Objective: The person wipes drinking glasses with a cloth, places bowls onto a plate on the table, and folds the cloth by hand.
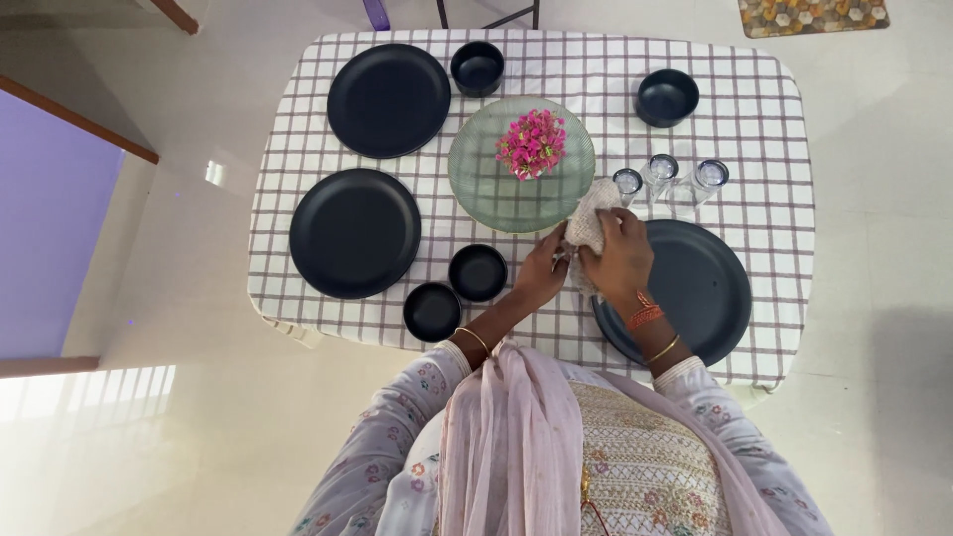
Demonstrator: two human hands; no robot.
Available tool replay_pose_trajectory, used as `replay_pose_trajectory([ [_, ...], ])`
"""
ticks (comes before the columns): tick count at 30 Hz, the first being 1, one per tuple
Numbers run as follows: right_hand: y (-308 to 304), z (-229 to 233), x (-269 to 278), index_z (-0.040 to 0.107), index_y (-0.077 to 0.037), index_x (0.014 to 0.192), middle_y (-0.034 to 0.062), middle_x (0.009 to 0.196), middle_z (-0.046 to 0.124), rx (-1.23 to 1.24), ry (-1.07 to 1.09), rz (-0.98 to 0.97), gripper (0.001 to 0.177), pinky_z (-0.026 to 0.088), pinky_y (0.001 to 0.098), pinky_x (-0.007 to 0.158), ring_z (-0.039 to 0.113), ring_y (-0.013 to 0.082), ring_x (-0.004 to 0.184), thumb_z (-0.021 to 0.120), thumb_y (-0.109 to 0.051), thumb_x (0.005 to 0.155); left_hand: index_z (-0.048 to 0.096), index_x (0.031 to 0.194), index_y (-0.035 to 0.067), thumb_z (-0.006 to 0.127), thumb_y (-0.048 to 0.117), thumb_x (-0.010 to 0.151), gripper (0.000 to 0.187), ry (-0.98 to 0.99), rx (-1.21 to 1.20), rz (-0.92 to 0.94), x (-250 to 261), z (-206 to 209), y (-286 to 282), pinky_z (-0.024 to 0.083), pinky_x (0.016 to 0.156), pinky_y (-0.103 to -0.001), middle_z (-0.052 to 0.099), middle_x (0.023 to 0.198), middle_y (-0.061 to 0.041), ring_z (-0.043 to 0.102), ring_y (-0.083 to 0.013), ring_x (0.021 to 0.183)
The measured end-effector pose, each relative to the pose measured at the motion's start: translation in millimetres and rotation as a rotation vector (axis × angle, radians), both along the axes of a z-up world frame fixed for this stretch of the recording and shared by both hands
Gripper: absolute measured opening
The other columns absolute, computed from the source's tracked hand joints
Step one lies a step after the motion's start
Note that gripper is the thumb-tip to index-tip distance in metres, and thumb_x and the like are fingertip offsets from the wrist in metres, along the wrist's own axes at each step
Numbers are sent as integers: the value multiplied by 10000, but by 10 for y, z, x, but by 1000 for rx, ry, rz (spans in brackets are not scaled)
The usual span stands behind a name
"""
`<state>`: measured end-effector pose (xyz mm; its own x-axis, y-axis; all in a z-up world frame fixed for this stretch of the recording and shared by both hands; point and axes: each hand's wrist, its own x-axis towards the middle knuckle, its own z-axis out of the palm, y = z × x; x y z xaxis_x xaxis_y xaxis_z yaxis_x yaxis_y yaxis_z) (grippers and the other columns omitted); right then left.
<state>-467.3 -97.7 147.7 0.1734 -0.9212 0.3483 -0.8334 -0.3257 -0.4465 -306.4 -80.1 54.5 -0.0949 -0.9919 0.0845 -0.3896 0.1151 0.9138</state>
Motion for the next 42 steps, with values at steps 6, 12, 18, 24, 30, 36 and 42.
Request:
replay_pose_trajectory([
  [6, -248, -86, 176, 502, -118, 1306, 234, 1405, 476, 95, 274, 8, 878, 424, 598, 965, 433, 486, 1328, 945, -369, 591, 293, 1597, 99, 590, -5, 892, 773, -38, 67, -15, 77, 35, 1, 540, 916, -478, 596, 1357, -248, 637, -421, 1134],
  [12, -313, -171, 269, 447, -163, 1482, 195, 1319, 528, 301, 157, -53, 925, 446, 573, 1014, 529, 429, 1235, 908, -321, 696, 276, 1597, 124, 546, 7, 895, 761, 97, 216, -10, 71, 40, 4, 585, 888, -427, 597, 1366, -205, 712, -343, 1086],
  [18, -276, -264, 283, 520, -195, 1408, 220, 1368, 510, 226, 70, -48, 868, 506, 519, 981, 518, 449, 1241, 905, -222, 631, 330, 1581, 103, 551, 21, 949, 675, 92, 172, -15, 39, -521, 14, 565, 938, -379, 620, 1406, -191, 700, -291, 1138],
  [24, -123, -304, 221, 540, -202, 1375, 229, 1352, 507, 257, 55, -24, 851, 514, 520, 941, 507, 454, 1238, 892, -182, 600, 405, 1556, 55, 476, 136, 1009, 558, 381, 710, 93, -119, -1085, 65, 504, 787, -349, 648, 1110, -112, 576, -210, 890],
  [30, 100, -234, 166, 563, -173, 1344, 244, 1315, 537, 128, -83, 12, 733, 516, 513, 939, 545, 459, 1206, 883, -222, 686, 526, 1392, 87, 472, 383, 1088, 428, 912, 840, 221, -134, -1145, -69, 526, 813, -330, 595, 1004, -65, 562, -163, 823],
  [36, 382, 44, -31, 564, -159, 1321, 152, 1264, 600, 226, -338, -59, 747, 534, 445, 943, 622, 362, 1160, 876, -118, 644, 617, 1211, 54, 599, 326, 1037, 324, 919, 849, 199, 18, -821, 113, 521, 954, -336, 690, 1025, -22, 657, -141, 943],
  [42, 440, -41, -397, 465, -39, 1440, 94, 1352, 591, 272, -922, 162, 740, 504, 319, 1035, 581, 172, 1229, 730, 50, 754, 661, 1130, 55, 645, 252, 1047, 215, 1071, 636, -36, 166, -192, 341, 475, 1075, -347, 762, 1070, -79, 708, -194, 1086],
])
